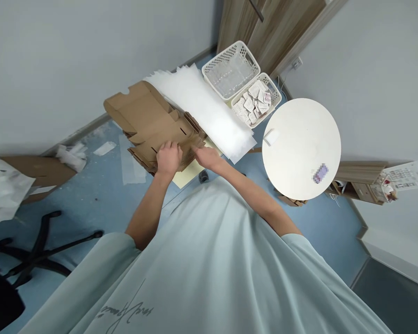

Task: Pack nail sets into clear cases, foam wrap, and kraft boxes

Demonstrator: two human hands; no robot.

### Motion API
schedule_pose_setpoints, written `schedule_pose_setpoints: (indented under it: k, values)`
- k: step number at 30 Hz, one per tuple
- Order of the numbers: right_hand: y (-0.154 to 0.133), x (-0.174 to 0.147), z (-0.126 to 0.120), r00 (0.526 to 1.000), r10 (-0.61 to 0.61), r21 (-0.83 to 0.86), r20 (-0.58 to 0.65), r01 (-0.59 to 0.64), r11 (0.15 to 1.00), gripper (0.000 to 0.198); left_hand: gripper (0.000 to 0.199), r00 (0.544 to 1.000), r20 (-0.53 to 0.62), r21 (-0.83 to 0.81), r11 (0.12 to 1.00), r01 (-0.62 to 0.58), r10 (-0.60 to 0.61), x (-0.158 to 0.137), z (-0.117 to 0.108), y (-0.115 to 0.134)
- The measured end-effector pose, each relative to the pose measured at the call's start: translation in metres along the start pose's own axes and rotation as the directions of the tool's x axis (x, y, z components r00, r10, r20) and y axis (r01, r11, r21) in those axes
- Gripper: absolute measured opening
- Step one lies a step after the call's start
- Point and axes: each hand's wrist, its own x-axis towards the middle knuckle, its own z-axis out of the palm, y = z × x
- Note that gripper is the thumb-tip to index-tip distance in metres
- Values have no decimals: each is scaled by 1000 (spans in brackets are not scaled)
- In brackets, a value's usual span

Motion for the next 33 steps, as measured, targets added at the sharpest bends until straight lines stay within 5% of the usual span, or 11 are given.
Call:
schedule_pose_setpoints:
  k: [11,15,19,25,29,33]
  values:
    - [4,5,8,993,17,-107,117,-5,994,67,34,1000,14,-110,994,-23,24,-8,-16,8]
    - [1,12,-3,987,6,-75,158,5,997,60,41,991,-125,-162,984,-67,47,-17,-48,22]
    - [-3,5,-8,989,-16,-22,150,19,1000,59,43,934,-326,-131,971,-200,148,-20,-94,36]
    - [34,-60,-31,989,-75,238,-125,104,966,49,50,846,-441,-50,933,-355,299,-19,-147,86]
    - [96,-134,-67,873,100,490,-478,170,855,44,50,809,-378,-32,867,-497,450,-9,-138,148]
    - [164,-210,-93,594,380,588,-709,202,783,69,51,736,-227,-74,742,-666,638,5,-98,221]
